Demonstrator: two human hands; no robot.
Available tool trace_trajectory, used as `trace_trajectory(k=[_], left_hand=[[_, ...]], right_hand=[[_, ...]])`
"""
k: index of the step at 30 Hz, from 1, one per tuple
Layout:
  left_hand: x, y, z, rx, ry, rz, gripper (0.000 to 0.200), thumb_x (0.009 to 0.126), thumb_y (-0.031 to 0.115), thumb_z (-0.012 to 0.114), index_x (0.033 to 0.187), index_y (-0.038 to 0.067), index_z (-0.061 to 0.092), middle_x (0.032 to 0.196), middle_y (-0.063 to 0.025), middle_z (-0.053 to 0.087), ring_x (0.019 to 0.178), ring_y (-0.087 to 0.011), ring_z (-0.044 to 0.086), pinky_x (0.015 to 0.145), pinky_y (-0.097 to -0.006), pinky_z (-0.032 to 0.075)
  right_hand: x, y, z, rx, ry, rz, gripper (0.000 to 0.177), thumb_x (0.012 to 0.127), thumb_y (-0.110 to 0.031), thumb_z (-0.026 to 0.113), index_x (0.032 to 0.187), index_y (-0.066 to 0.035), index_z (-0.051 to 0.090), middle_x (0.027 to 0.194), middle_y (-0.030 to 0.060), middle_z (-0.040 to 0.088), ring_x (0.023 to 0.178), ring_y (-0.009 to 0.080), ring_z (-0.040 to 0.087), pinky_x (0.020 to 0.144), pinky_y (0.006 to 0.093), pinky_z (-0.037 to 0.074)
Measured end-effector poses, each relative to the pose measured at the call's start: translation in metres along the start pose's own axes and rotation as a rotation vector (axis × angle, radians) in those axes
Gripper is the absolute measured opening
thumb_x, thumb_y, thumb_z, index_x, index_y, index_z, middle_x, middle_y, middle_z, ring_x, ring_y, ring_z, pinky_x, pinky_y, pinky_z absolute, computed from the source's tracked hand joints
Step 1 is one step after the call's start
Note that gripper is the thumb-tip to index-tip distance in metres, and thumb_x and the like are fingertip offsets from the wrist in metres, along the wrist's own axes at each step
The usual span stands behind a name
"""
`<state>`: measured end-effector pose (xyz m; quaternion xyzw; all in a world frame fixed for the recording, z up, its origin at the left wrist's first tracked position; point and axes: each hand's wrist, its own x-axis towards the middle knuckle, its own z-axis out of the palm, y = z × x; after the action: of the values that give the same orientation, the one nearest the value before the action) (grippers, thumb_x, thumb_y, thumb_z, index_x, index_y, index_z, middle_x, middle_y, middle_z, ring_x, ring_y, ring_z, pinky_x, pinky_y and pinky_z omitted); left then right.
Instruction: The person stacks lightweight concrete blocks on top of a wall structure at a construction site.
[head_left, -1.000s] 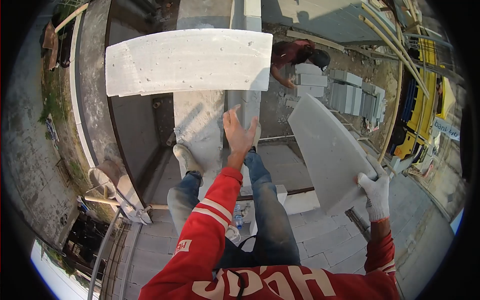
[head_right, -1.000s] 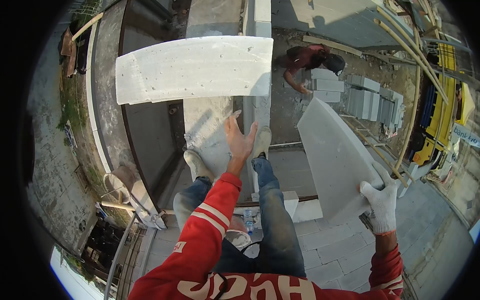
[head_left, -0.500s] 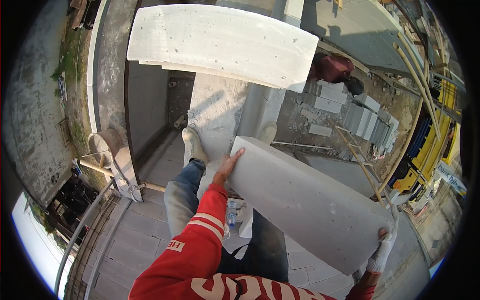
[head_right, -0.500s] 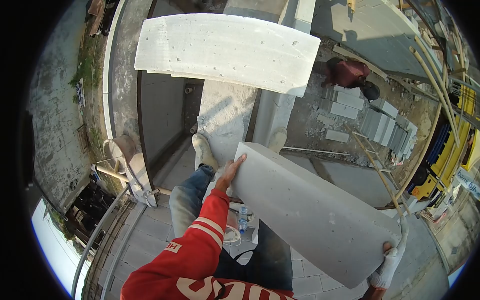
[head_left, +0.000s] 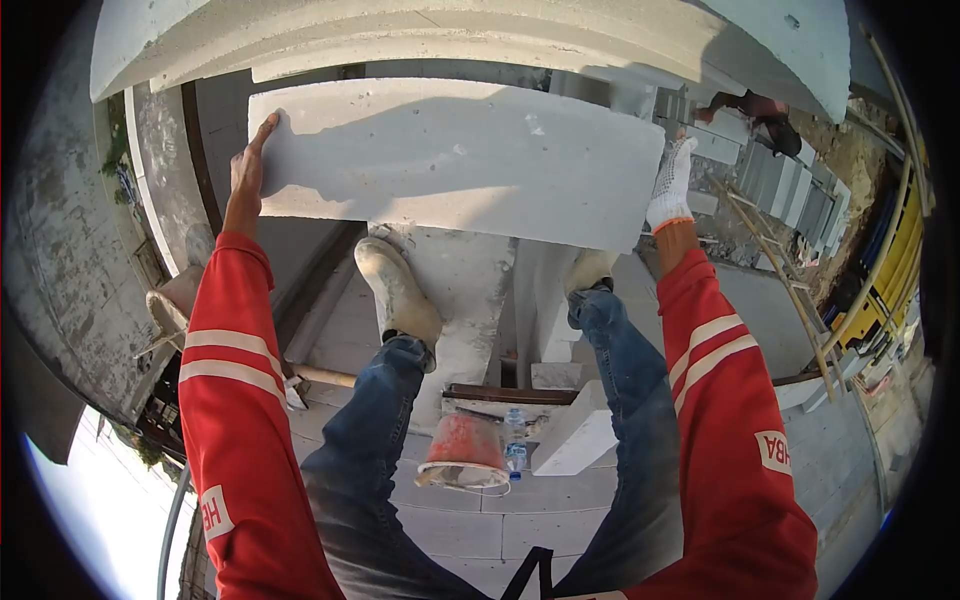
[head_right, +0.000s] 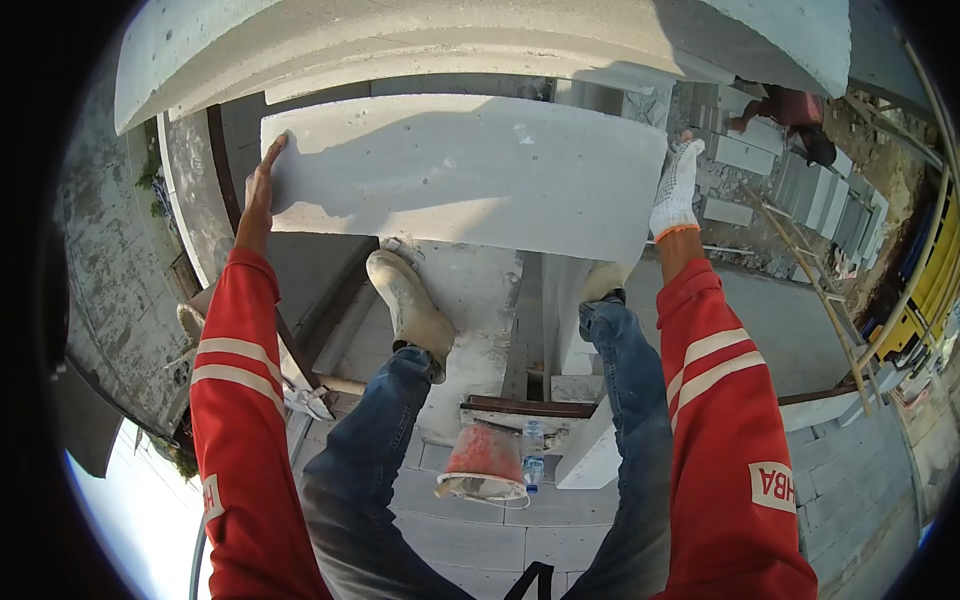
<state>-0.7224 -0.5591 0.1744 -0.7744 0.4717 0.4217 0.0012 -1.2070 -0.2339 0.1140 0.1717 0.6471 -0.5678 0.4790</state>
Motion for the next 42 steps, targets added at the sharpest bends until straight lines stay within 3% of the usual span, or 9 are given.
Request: trace_trajectory(k=[6, 8, 12, 16, 18, 21, 25, 31, 42], left_hand=[[0.053, -0.014, 0.004, -0.015, 0.029, 0.017, 0.112, 0.067, 0.075, 0.069, 0.142, -0.004, 0.047, 0.148, -0.0253, 0.040, 0.140, -0.0385, 0.035, 0.115, -0.0501, 0.025], [0.057, -0.021, 0.010, -0.027, -0.020, 0.016, 0.114, 0.066, 0.077, 0.068, 0.143, -0.004, 0.045, 0.149, -0.0254, 0.038, 0.141, -0.0385, 0.034, 0.114, -0.0500, 0.025], [0.039, -0.011, 0.021, 0.195, 0.126, 0.034, 0.132, 0.062, 0.088, 0.062, 0.152, -0.002, 0.024, 0.152, -0.0287, 0.031, 0.142, -0.0400, 0.032, 0.114, -0.0524, 0.029], [-0.043, 0.021, 0.045, 0.367, 0.486, 0.278, 0.071, 0.086, 0.058, 0.063, 0.131, 0.004, 0.054, 0.125, -0.0217, 0.057, 0.119, -0.0327, 0.055, 0.094, -0.0474, 0.047], [-0.160, 0.097, 0.063, 0.133, 0.305, 0.616, 0.020, 0.088, 0.021, 0.066, 0.094, 0.002, 0.070, 0.090, -0.0132, 0.068, 0.080, -0.0268, 0.068, 0.076, -0.0380, 0.054], [-0.280, 0.191, 0.074, 0.167, 0.188, 1.196, 0.010, 0.080, 0.004, 0.067, 0.090, 0.004, 0.069, 0.089, -0.0117, 0.066, 0.087, -0.0290, 0.064, 0.080, -0.0390, 0.051], [-0.332, 0.315, 0.109, 0.188, 0.201, 1.384, 0.045, 0.082, 0.020, 0.069, 0.125, 0.009, 0.059, 0.125, -0.0156, 0.057, 0.122, -0.0340, 0.050, 0.103, -0.0536, 0.036], [-0.286, 0.368, 0.212, 0.599, 0.420, 0.807, 0.085, 0.091, 0.072, 0.038, 0.156, 0.019, 0.022, 0.161, -0.0203, 0.012, 0.150, -0.0413, -0.001, 0.109, -0.0749, 0.005], [-0.280, 0.362, 0.216, 0.670, 0.530, 0.802, 0.082, 0.092, 0.071, 0.036, 0.157, 0.023, 0.020, 0.161, -0.0186, 0.012, 0.150, -0.0383, 0.004, 0.110, -0.0725, 0.011]], right_hand=[[0.034, 0.001, 0.047, 0.005, -0.053, -0.068, 0.072, 0.098, -0.069, 0.023, 0.158, -0.032, 0.010, 0.161, 0.0073, 0.021, 0.141, 0.0333, 0.034, 0.111, 0.0501, 0.036], [0.034, -0.004, 0.050, 0.114, -0.010, 0.010, 0.080, 0.095, -0.071, 0.033, 0.146, -0.009, 0.038, 0.139, 0.0099, 0.052, 0.122, 0.0317, 0.054, 0.102, 0.0474, 0.045], [0.030, -0.006, 0.043, -0.342, 0.327, -0.082, 0.067, 0.099, -0.059, 0.034, 0.127, -0.002, 0.056, 0.118, 0.0186, 0.064, 0.108, 0.0354, 0.062, 0.091, 0.0419, 0.048], [-0.049, -0.007, 0.029, -0.781, 0.501, -0.390, 0.054, 0.095, -0.048, 0.052, 0.101, 0.004, 0.065, 0.101, 0.0272, 0.067, 0.099, 0.0440, 0.062, 0.086, 0.0458, 0.046], [-0.095, 0.003, 0.011, -0.919, 0.322, -0.342, 0.055, 0.090, -0.050, 0.057, 0.100, 0.004, 0.064, 0.096, 0.0283, 0.066, 0.097, 0.0462, 0.062, 0.084, 0.0479, 0.048], [-0.172, -0.002, -0.009, -1.093, 0.155, -0.120, 0.057, 0.086, -0.052, 0.059, 0.092, 0.004, 0.067, 0.096, 0.0295, 0.066, 0.098, 0.0449, 0.063, 0.084, 0.0484, 0.049], [-0.225, 0.007, -0.053, -0.895, 0.207, -0.042, 0.053, 0.084, -0.049, 0.062, 0.096, 0.002, 0.069, 0.099, 0.0254, 0.069, 0.099, 0.0419, 0.064, 0.086, 0.0448, 0.050], [-0.236, -0.041, -0.113, -0.745, 0.376, 0.039, 0.048, 0.084, -0.044, 0.067, 0.107, -0.001, 0.068, 0.102, 0.0213, 0.070, 0.102, 0.0344, 0.066, 0.089, 0.0393, 0.050], [-0.141, -0.166, -0.254, -0.761, 0.656, -0.097, 0.070, 0.083, -0.053, 0.068, 0.124, 0.003, 0.059, 0.111, 0.0212, 0.069, 0.108, 0.0327, 0.065, 0.094, 0.0376, 0.048]])
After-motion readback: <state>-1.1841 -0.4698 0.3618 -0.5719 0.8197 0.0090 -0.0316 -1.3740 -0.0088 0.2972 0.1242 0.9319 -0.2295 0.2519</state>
